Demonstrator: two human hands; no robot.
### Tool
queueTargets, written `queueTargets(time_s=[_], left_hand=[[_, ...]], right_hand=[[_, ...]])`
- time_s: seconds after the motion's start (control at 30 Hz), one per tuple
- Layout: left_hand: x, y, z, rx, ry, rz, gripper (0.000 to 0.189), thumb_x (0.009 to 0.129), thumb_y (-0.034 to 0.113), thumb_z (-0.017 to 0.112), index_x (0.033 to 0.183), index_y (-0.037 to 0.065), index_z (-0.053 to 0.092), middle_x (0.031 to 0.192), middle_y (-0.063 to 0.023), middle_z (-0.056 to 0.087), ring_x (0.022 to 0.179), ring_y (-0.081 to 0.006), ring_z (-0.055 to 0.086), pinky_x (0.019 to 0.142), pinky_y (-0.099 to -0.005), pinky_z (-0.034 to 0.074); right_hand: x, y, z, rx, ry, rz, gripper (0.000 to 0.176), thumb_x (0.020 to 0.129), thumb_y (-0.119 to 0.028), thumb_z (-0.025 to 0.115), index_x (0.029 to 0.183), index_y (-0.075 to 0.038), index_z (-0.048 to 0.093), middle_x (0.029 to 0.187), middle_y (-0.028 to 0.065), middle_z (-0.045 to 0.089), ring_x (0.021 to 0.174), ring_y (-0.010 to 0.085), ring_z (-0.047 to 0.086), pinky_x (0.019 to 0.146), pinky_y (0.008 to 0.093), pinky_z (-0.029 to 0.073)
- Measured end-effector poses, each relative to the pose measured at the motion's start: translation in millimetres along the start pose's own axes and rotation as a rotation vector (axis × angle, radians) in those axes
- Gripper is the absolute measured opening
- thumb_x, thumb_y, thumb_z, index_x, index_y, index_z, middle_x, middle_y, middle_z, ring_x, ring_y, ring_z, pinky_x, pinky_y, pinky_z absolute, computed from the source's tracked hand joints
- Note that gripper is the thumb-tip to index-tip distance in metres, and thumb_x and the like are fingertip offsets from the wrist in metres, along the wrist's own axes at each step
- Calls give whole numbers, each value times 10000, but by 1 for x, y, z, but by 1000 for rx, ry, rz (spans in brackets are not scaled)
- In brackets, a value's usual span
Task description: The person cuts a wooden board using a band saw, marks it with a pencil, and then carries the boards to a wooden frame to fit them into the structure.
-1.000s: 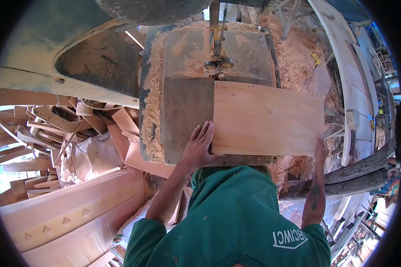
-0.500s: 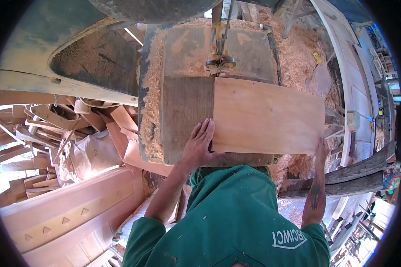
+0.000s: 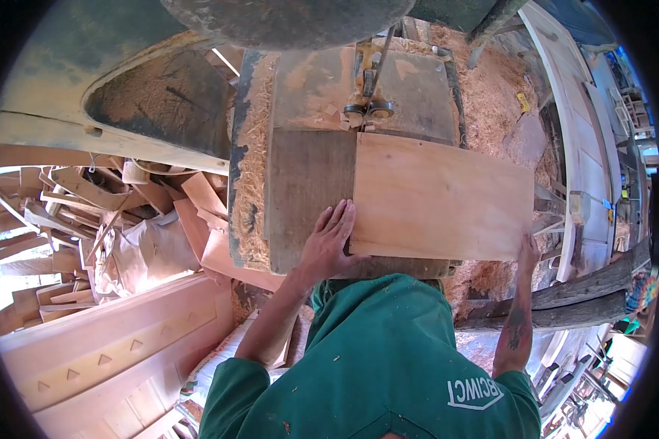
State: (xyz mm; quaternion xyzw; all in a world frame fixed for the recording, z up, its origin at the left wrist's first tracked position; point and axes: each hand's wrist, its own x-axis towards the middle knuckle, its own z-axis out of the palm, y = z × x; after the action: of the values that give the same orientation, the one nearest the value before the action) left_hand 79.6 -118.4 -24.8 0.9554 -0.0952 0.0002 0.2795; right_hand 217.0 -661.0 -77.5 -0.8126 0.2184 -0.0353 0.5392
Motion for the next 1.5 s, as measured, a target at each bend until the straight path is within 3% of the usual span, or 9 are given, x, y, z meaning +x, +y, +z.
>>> queueTargets(time_s=[0.27, 0.67, 0.73, 0.97, 1.03, 1.23, 1.5], left_hand=[[0, 0, 0, -7, 5, 9, 1067, 707, 524, 706, 1447, -33, 178, 1470, -190, 316, 1394, -303, 253, 1140, -433, 188], [1, -4, 2, -23, -3, 5, 1080, 698, 546, 704, 1443, -41, 189, 1478, -200, 298, 1409, -293, 217, 1149, -429, 158], [2, -2, -1, -32, 5, 8, 1078, 697, 483, 734, 1453, -24, 157, 1477, -188, 301, 1399, -301, 241, 1141, -431, 187], [3, -3, -2, -47, 16, 3, 1081, 696, 481, 735, 1454, -25, 153, 1475, -189, 303, 1399, -300, 242, 1142, -426, 187], [4, -3, -2, -37, 19, 7, 1085, 693, 480, 738, 1454, -26, 153, 1476, -189, 303, 1400, -298, 239, 1143, -422, 187], [6, -3, -3, -29, -5, -15, 1076, 706, 493, 721, 1454, -28, 150, 1482, -187, 291, 1407, -291, 221, 1146, -414, 184], [7, -6, -1, -43, -5, -6, 1071, 713, 504, 706, 1455, -30, 148, 1492, -184, 273, 1411, -288, 210, 1150, -410, 172]], right_hand=[[-9, -16, 2, -99, -9, -42, 403, 922, -244, 609, 1208, 39, 590, 1042, 18, 629, 909, 73, 541, 800, 200, 427], [3, 4, -4, 12, -14, 51, 432, 926, -255, 599, 1239, 39, 565, 1116, 48, 618, 967, 97, 546, 851, 215, 425], [5, 6, -5, -37, 14, 30, 432, 921, -271, 606, 1229, 30, 578, 1115, 54, 623, 979, 106, 547, 863, 220, 422], [1, -2, -2, 28, -17, 24, 443, 911, -303, 619, 1220, 12, 593, 1079, 43, 638, 950, 99, 545, 839, 217, 423], [0, -6, -1, -87, 5, 35, 458, 915, -299, 615, 1216, 44, 582, 1132, 67, 624, 1006, 116, 545, 906, 225, 407], [4, -1, -1, -69, -1, -8, 460, 914, -291, 616, 1218, 52, 575, 1178, 88, 617, 1070, 127, 541, 950, 233, 395], [8, 4, -4, -33, -30, -18, 446, 919, -256, 614, 1225, 65, 562, 1189, 103, 613, 1061, 136, 558, 942, 236, 410]])
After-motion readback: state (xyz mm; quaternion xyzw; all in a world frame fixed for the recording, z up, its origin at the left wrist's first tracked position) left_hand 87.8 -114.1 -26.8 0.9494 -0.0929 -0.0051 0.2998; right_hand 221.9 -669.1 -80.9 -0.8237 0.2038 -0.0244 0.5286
